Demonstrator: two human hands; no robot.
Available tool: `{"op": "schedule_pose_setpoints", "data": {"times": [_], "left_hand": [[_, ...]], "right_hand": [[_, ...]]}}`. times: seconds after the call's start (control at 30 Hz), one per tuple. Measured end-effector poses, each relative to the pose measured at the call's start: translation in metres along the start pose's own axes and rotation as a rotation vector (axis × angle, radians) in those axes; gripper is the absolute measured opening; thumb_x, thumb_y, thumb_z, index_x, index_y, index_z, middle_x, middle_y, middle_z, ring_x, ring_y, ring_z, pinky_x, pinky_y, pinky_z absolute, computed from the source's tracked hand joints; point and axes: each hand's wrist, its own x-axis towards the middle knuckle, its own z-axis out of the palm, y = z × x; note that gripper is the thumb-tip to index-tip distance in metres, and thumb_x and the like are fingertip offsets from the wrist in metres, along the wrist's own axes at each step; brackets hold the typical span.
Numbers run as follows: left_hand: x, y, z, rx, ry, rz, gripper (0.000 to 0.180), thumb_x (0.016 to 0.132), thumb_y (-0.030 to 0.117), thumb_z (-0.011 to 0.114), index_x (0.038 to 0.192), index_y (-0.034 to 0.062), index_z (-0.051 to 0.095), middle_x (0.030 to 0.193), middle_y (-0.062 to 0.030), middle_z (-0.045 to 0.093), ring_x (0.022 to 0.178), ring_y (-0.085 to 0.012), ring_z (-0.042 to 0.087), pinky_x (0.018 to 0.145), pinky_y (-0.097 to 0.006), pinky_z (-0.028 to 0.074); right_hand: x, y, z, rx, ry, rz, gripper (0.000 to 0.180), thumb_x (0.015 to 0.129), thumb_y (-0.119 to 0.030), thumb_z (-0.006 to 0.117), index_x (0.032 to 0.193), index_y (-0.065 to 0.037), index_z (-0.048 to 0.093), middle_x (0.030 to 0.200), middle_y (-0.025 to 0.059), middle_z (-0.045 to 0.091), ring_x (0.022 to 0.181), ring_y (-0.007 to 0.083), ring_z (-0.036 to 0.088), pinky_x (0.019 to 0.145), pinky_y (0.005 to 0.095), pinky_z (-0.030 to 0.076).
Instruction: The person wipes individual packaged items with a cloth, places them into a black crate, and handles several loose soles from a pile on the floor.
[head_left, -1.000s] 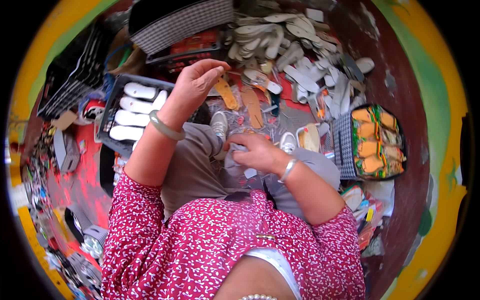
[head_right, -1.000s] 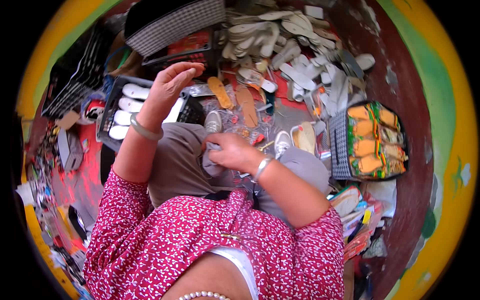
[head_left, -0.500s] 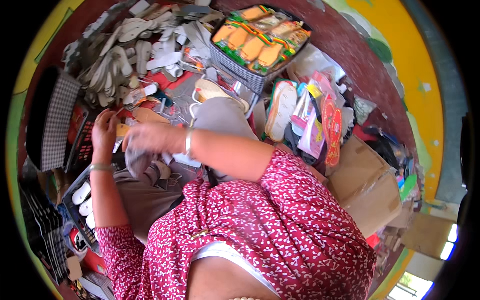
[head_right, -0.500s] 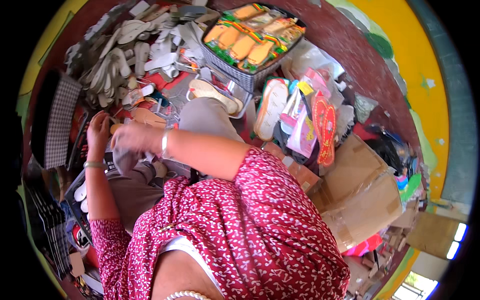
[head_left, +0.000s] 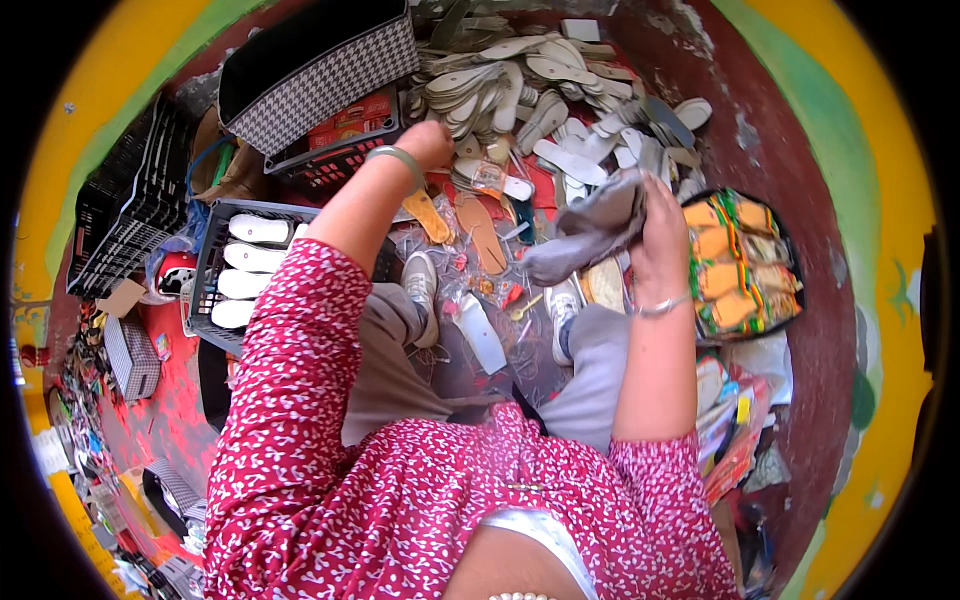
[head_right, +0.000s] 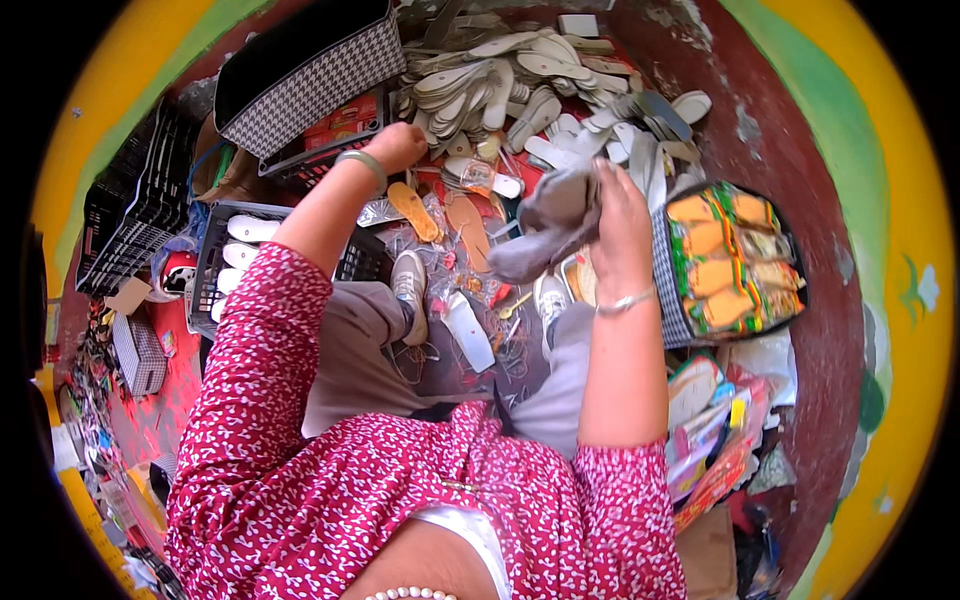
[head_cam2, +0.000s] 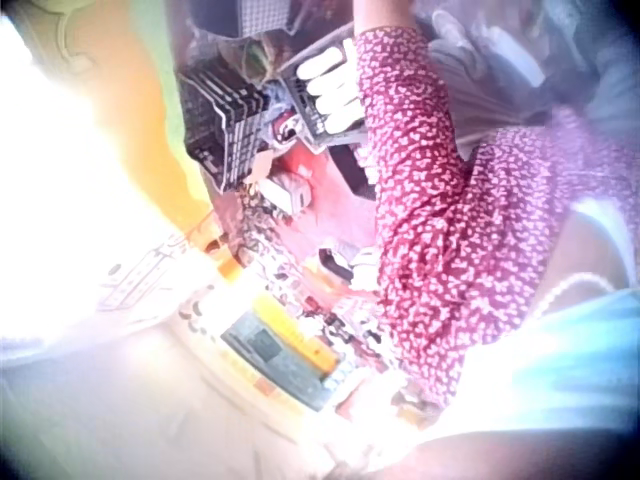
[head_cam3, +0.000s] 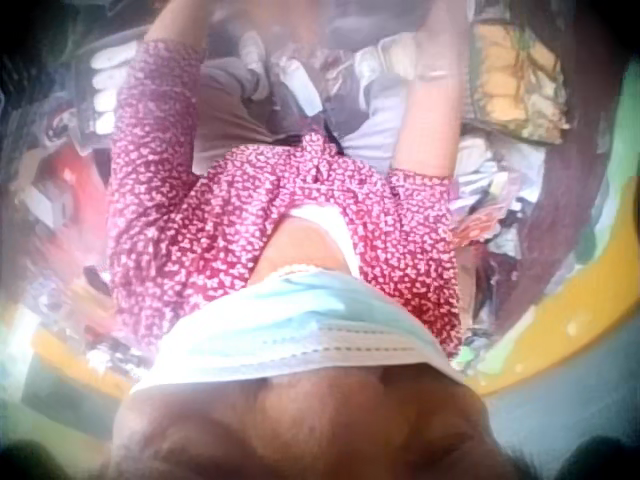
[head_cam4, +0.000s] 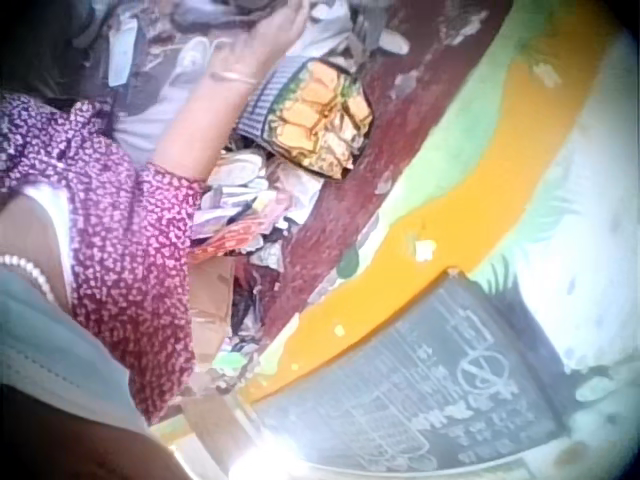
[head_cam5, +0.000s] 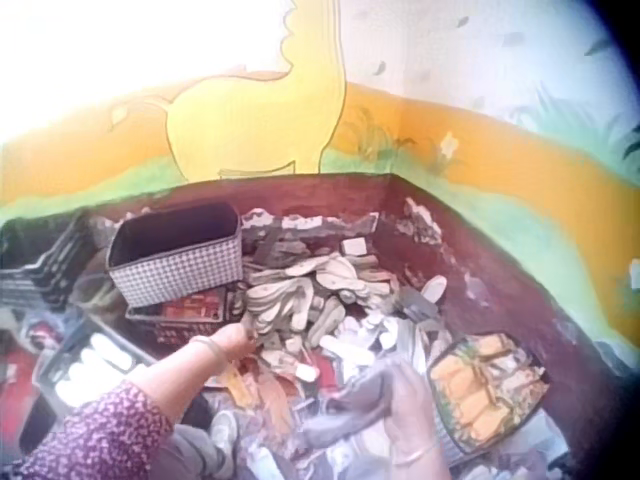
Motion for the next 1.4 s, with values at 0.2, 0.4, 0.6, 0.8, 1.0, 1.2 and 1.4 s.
{"op": "schedule_pose_setpoints", "data": {"times": [0.2, 0.4, 0.6, 0.8, 1.0, 1.2, 1.4], "left_hand": [[0.087, -0.113, 0.224, 0.075, -0.232, -0.207, 0.033, 0.080, 0.034, 0.055, 0.093, 0.0060, 0.068, 0.097, -0.0147, 0.065, 0.089, -0.0303, 0.063, 0.078, -0.039, 0.050], [0.115, -0.064, 0.301, -0.715, -0.028, -0.784, 0.050, 0.073, 0.039, 0.069, 0.106, 0.0021, 0.061, 0.109, -0.0164, 0.062, 0.104, -0.0271, 0.058, 0.089, -0.034, 0.044], [0.147, -0.029, 0.292, -0.513, -0.171, -0.838, 0.043, 0.072, 0.031, 0.069, 0.100, -0.0013, 0.062, 0.107, -0.0170, 0.062, 0.100, -0.0266, 0.061, 0.083, -0.033, 0.048], [0.135, -0.069, 0.274, -0.806, -0.368, -0.616, 0.034, 0.072, 0.026, 0.062, 0.095, 0.0005, 0.062, 0.097, -0.0139, 0.062, 0.090, -0.0270, 0.061, 0.076, -0.038, 0.049], [0.037, -0.016, 0.076, -2.026, -0.323, -0.325, 0.024, 0.067, 0.006, 0.046, 0.088, -0.0028, 0.051, 0.092, -0.0160, 0.057, 0.084, -0.0308, 0.059, 0.084, -0.045, 0.047], [-0.092, 0.057, -0.077, -2.204, -0.214, 0.188, 0.029, 0.062, 0.003, 0.044, 0.088, -0.0049, 0.050, 0.110, -0.0246, 0.056, 0.103, -0.0396, 0.055, 0.097, -0.048, 0.041], [-0.177, 0.082, -0.095, -1.973, 0.013, 0.229, 0.026, 0.067, 0.003, 0.049, 0.092, -0.0020, 0.053, 0.090, -0.0137, 0.061, 0.078, -0.0203, 0.063, 0.075, -0.034, 0.053]], "right_hand": [[-0.014, 0.008, 0.022, -0.057, 0.129, 0.257, 0.018, 0.089, -0.018, 0.053, 0.094, -0.001, 0.058, 0.085, 0.0021, 0.057, 0.079, 0.0093, 0.055, 0.073, 0.0238, 0.045], [-0.009, -0.003, 0.017, -0.016, 0.250, 0.449, 0.019, 0.089, -0.023, 0.049, 0.092, -0.005, 0.052, 0.074, 0.0060, 0.058, 0.061, 0.0161, 0.057, 0.057, 0.0349, 0.050], [-0.002, 0.009, -0.004, 0.153, 0.436, 0.525, 0.021, 0.089, -0.025, 0.049, 0.095, -0.006, 0.050, 0.065, 0.0051, 0.057, 0.054, 0.0171, 0.056, 0.054, 0.0356, 0.050], [-0.008, 0.001, 0.007, 0.144, 0.291, 0.366, 0.016, 0.087, -0.011, 0.049, 0.095, 0.001, 0.056, 0.088, 0.0078, 0.059, 0.084, 0.0168, 0.058, 0.077, 0.0294, 0.048], [-0.006, 0.016, -0.020, 0.226, 0.074, 0.313, 0.019, 0.086, -0.004, 0.049, 0.103, 0.001, 0.056, 0.092, 0.0089, 0.062, 0.085, 0.0179, 0.062, 0.078, 0.0301, 0.051], [-0.004, 0.043, -0.027, 0.253, -0.014, 0.291, 0.014, 0.085, -0.009, 0.055, 0.095, 0.000, 0.059, 0.083, 0.0083, 0.063, 0.072, 0.0177, 0.063, 0.065, 0.0301, 0.053], [-0.042, 0.026, -0.007, 0.118, -0.137, 0.335, 0.038, 0.075, -0.038, 0.072, 0.087, -0.004, 0.063, 0.079, 0.0052, 0.063, 0.069, 0.0150, 0.061, 0.062, 0.0285, 0.052]]}}
